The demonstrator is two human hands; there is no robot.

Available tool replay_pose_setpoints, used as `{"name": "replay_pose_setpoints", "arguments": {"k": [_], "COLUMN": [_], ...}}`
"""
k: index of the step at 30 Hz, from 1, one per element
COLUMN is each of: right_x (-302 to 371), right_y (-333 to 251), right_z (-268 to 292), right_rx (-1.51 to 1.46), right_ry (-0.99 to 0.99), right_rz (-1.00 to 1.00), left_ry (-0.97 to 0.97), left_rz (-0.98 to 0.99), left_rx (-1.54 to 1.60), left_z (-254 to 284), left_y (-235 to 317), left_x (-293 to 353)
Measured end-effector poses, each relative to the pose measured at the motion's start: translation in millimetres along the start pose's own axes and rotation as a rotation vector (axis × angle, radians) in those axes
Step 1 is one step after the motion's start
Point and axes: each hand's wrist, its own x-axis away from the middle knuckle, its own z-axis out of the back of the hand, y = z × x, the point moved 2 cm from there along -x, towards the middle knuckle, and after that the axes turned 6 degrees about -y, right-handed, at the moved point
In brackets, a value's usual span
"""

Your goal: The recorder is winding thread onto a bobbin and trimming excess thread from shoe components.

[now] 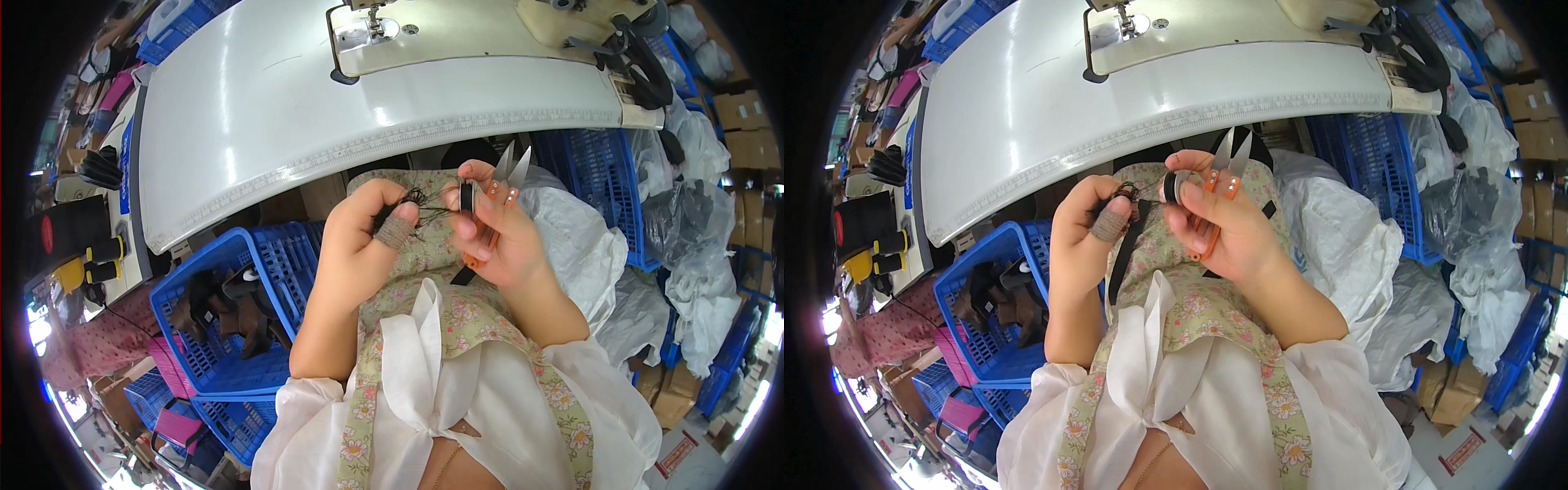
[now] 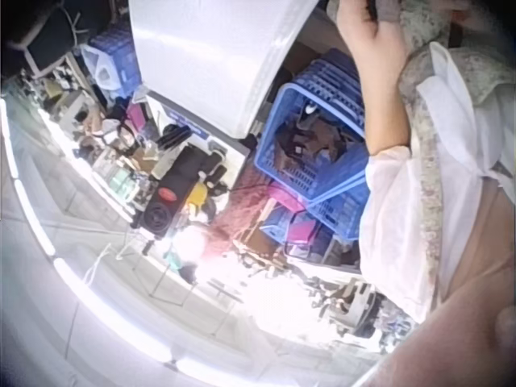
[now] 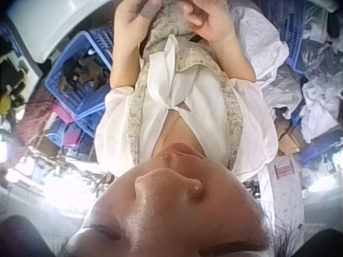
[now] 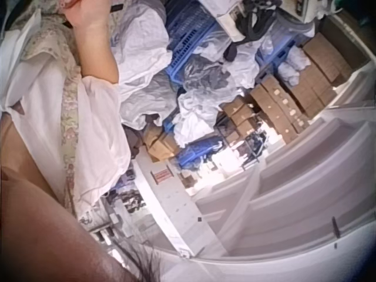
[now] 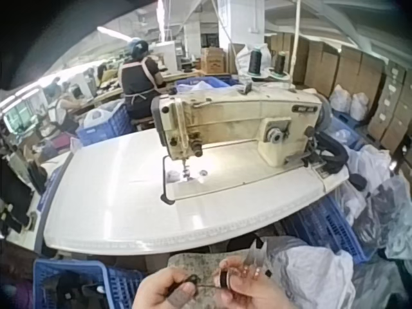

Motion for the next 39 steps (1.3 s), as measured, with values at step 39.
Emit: {"name": "replay_pose_setpoints", "arguments": {"k": [39], "right_x": [9], "right_y": [3], "right_z": [8], "right_rx": [0.611], "right_ry": [0.287], "right_rz": [0.243], "left_ry": [0.039], "left_rz": [-0.248], "left_rx": [-0.498], "left_z": [-15], "left_y": [21], "left_x": [-7]}}
